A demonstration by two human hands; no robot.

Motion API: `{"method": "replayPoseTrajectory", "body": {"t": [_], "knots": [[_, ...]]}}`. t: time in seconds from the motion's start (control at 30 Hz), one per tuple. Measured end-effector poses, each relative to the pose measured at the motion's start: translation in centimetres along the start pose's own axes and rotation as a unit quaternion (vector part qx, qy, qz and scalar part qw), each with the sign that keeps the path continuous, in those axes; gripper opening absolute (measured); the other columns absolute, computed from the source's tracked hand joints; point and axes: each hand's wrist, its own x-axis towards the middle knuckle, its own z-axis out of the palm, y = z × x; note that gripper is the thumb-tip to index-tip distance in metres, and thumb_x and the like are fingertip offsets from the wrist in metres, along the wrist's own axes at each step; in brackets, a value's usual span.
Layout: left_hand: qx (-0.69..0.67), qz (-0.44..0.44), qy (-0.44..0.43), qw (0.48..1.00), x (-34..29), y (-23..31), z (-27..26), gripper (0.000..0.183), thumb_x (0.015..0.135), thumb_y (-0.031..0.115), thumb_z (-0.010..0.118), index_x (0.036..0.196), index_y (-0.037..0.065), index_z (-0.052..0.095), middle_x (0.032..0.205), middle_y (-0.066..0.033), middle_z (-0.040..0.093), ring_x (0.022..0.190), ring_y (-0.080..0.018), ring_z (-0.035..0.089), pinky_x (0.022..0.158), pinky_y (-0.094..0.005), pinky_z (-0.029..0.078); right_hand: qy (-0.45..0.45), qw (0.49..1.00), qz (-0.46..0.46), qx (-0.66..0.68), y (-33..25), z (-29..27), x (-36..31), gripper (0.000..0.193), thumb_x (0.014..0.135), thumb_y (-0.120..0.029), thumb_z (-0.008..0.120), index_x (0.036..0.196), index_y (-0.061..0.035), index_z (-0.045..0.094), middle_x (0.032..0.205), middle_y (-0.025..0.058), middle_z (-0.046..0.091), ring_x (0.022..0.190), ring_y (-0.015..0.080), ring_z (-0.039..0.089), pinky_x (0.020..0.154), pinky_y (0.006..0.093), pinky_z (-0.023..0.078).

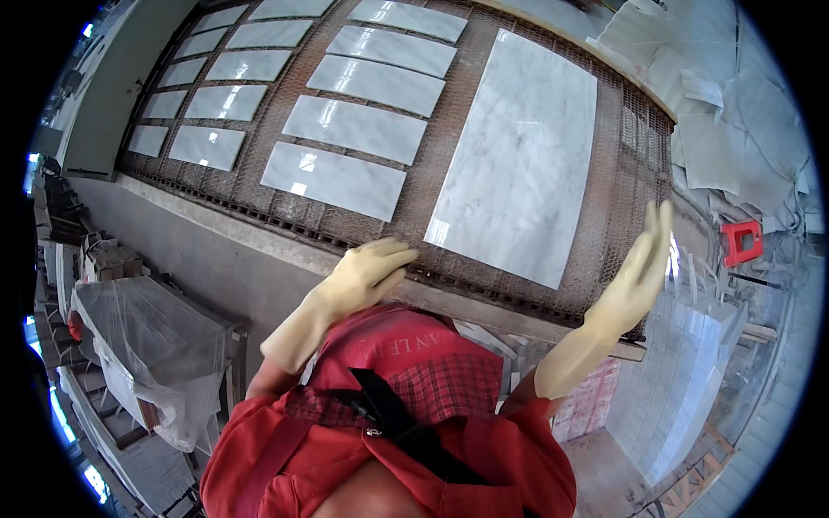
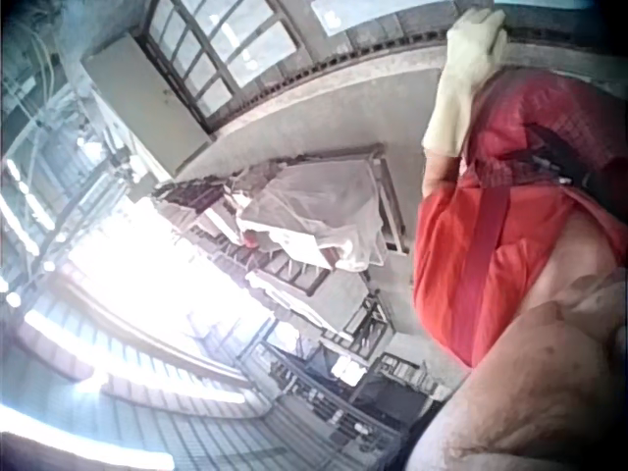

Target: The person picks up rectangular tiles from a stack and places them one by one onto a mesh conveyor belt. They walk to retrieve more tiles and continue arranging them in rows on the belt.

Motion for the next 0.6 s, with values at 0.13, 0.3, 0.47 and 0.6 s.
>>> {"method": "replayPoseTrajectory", "body": {"t": [0.13,0.3,0.47,0.6], "knots": [[-0.126,-0.179,0.028,0.975,-9.2,-0.3,-3.2,0.023,0.099,0.008,0.066,0.118,-0.001,0.074,0.122,-0.0213,0.074,0.12,-0.0383,0.069,0.1,-0.0426,0.057,-0.038,0.995,-0.084,0.038,-6.9,5.2,-2.5,0.052,0.111,-0.027,0.057,0.156,-0.001,0.053,0.157,0.015,0.058,0.15,0.0282,0.05,0.126,0.0439,0.035],[-0.153,-0.332,0.071,0.928,-17.6,-1.2,-6.2,0.019,0.099,0.012,0.065,0.103,-0.002,0.077,0.121,-0.0219,0.075,0.126,-0.0398,0.068,0.106,-0.0424,0.054,-0.247,0.962,-0.113,0.036,-6.1,14.0,-8.8,0.056,0.102,-0.015,0.071,0.155,-0.0061,0.055,0.157,0.0157,0.058,0.149,0.0292,0.051,0.125,0.0438,0.038],[-0.061,-0.4,0.189,0.895,-25.1,-3.2,-6.2,0.026,0.099,0.013,0.063,0.087,-0.003,0.079,0.127,-0.0233,0.075,0.133,-0.0428,0.064,0.109,-0.0433,0.052,-0.368,0.928,-0.056,0.009,-6.9,21.1,-11.8,0.055,0.103,-0.02,0.071,0.155,-0.0098,0.056,0.156,0.0142,0.059,0.148,0.0291,0.052,0.125,0.0413,0.038],[0.062,-0.406,0.249,0.877,-30.9,-5.6,-5.5,0.025,0.098,0.013,0.068,0.08,-0.002,0.076,0.127,-0.0255,0.074,0.134,-0.0495,0.061,0.111,-0.0473,0.051,-0.404,0.913,-0.046,0.023,-8.4,24.9,-14.7,0.048,0.104,-0.017,0.07,0.151,-0.0101,0.061,0.151,0.013,0.064,0.142,0.0298,0.057,0.12,0.0412,0.043]]}}
